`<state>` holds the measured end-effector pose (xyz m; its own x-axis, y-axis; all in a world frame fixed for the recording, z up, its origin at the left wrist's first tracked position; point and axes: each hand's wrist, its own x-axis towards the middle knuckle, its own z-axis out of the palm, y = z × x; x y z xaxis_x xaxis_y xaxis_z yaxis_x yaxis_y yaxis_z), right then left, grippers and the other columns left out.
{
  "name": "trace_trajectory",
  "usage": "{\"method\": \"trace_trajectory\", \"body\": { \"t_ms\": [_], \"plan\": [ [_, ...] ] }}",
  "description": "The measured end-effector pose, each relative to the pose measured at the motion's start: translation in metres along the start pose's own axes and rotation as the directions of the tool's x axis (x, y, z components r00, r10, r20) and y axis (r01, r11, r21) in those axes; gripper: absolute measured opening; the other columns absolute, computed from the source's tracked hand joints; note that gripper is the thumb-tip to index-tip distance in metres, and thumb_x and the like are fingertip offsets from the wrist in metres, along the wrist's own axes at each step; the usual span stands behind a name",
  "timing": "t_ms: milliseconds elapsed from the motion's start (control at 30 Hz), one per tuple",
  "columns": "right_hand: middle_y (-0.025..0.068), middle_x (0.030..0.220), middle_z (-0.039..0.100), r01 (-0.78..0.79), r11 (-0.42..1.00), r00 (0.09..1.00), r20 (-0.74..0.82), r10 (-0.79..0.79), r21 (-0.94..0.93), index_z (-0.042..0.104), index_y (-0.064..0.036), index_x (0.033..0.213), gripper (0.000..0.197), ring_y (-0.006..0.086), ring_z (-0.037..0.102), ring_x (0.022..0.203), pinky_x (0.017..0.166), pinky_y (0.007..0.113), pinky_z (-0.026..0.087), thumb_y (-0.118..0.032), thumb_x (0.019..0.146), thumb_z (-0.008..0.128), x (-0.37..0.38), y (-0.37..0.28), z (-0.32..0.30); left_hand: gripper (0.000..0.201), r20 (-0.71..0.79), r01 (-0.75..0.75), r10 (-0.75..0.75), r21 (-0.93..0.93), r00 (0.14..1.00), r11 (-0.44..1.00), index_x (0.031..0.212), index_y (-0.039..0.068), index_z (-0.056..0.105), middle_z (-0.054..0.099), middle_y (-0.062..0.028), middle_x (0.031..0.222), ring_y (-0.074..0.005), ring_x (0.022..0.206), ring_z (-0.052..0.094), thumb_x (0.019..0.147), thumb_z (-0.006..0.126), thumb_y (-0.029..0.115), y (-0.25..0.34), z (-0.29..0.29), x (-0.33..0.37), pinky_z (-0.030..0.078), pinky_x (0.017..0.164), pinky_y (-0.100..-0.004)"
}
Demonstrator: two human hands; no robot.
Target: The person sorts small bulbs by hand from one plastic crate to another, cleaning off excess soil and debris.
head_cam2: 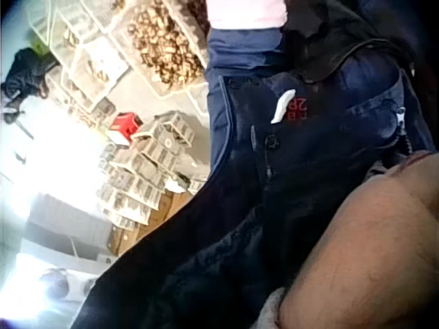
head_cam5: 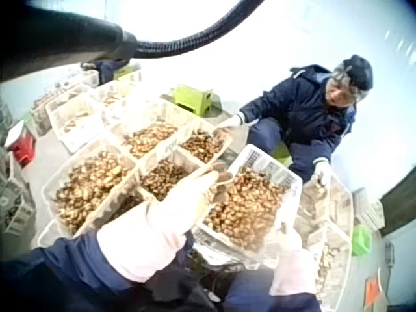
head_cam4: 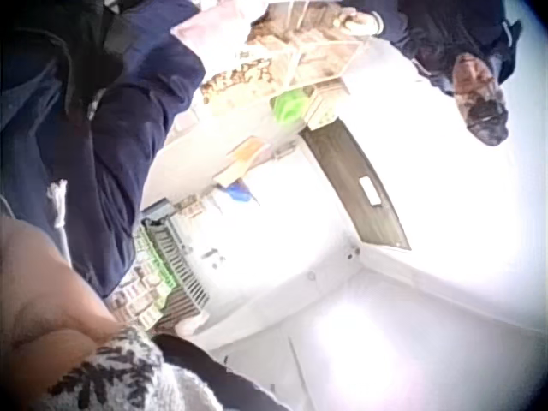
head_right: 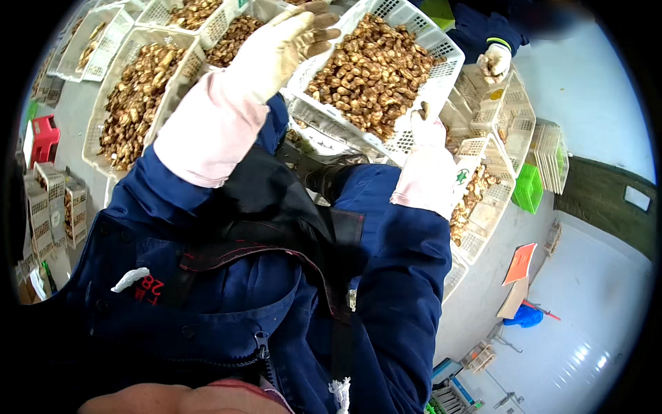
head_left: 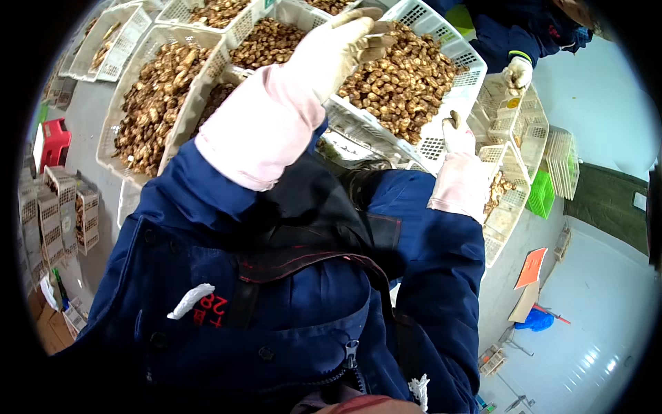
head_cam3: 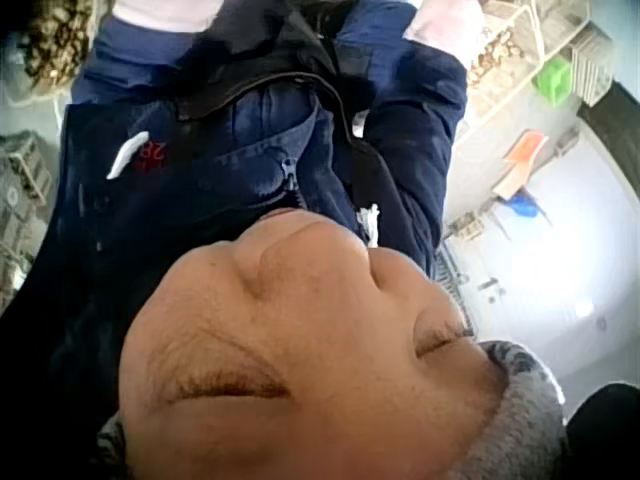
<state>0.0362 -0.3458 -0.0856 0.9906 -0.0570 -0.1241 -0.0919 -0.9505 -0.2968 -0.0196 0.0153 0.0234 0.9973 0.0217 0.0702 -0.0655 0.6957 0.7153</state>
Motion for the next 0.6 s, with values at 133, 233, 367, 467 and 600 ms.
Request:
{"method": "trace_trajectory", "body": {
  "t_ms": [133,233,367,467,600],
  "plan": [
    [0.0125,0.11,0.068,-0.01,0.979,0.998,0.061,0.023,-0.205,0.059,-0.0184,0.128,0.047,0.0299,0.064,0.104,0.093,0.037,0.048,-0.035,0.085,0.053,0.002,-0.005,0.007,0.031,-0.287,0.274,-0.293,-0.104,0.912,0.956,0.124,-0.002,0.052,0.064,-0.0177,0.112,-0.0277,0.1,0.064,0.097,0.053,0.013,-0.059,-0.017,0.027,0.053,0.092,-0.0343],
    [0.0178,0.12,0.062,0.012,0.952,0.978,0.204,0.053,-0.305,0.045,-0.0255,0.14,0.058,0.0333,0.06,0.112,0.097,0.041,0.045,-0.036,0.084,0.053,0.015,-0.019,0.02,0.034,-0.096,0.12,-0.112,0.088,0.989,0.989,0.126,-0.003,0.052,0.064,-0.0156,0.112,-0.0244,0.101,0.064,0.097,0.053,0.015,-0.063,-0.001,0.034,0.052,0.094,-0.0335],
    [0.0116,0.133,0.057,0.183,0.861,0.974,0.208,-0.092,-0.475,0.041,-0.0236,0.143,0.064,0.0325,0.054,0.122,0.104,0.042,0.041,-0.039,0.084,0.061,0.04,-0.022,0.065,0.036,-0.093,0.266,-0.256,0.119,0.962,0.957,0.128,-0.002,0.052,0.064,-0.0138,0.114,-0.0233,0.102,0.064,0.096,0.055,0.016,-0.069,0.002,0.037,0.052,0.09,-0.0332],
    [0.0106,0.132,0.057,0.101,0.789,0.864,0.447,0.234,-0.607,0.048,-0.0146,0.135,0.057,0.0321,0.055,0.12,0.102,0.042,0.043,-0.04,0.086,0.063,0.073,-0.024,0.089,0.034,-0.083,0.285,-0.277,0.094,0.957,0.954,0.125,0.0,0.055,0.066,-0.0118,0.111,-0.0214,0.099,0.065,0.096,0.056,0.016,-0.072,0.004,0.046,0.052,0.086,-0.031],
    [0.0146,0.132,0.056,0.076,0.863,0.845,0.492,0.21,-0.499,0.05,-0.0126,0.133,0.053,0.0317,0.055,0.121,0.102,0.043,0.043,-0.04,0.089,0.059,0.072,-0.057,0.068,0.031,-0.128,0.299,-0.287,0.092,0.949,0.95,0.123,0.001,0.057,0.066,-0.0099,0.109,-0.0194,0.095,0.066,0.096,0.057,0.016,-0.067,-0.008,0.049,0.053,0.084,-0.0296]
  ]
}}
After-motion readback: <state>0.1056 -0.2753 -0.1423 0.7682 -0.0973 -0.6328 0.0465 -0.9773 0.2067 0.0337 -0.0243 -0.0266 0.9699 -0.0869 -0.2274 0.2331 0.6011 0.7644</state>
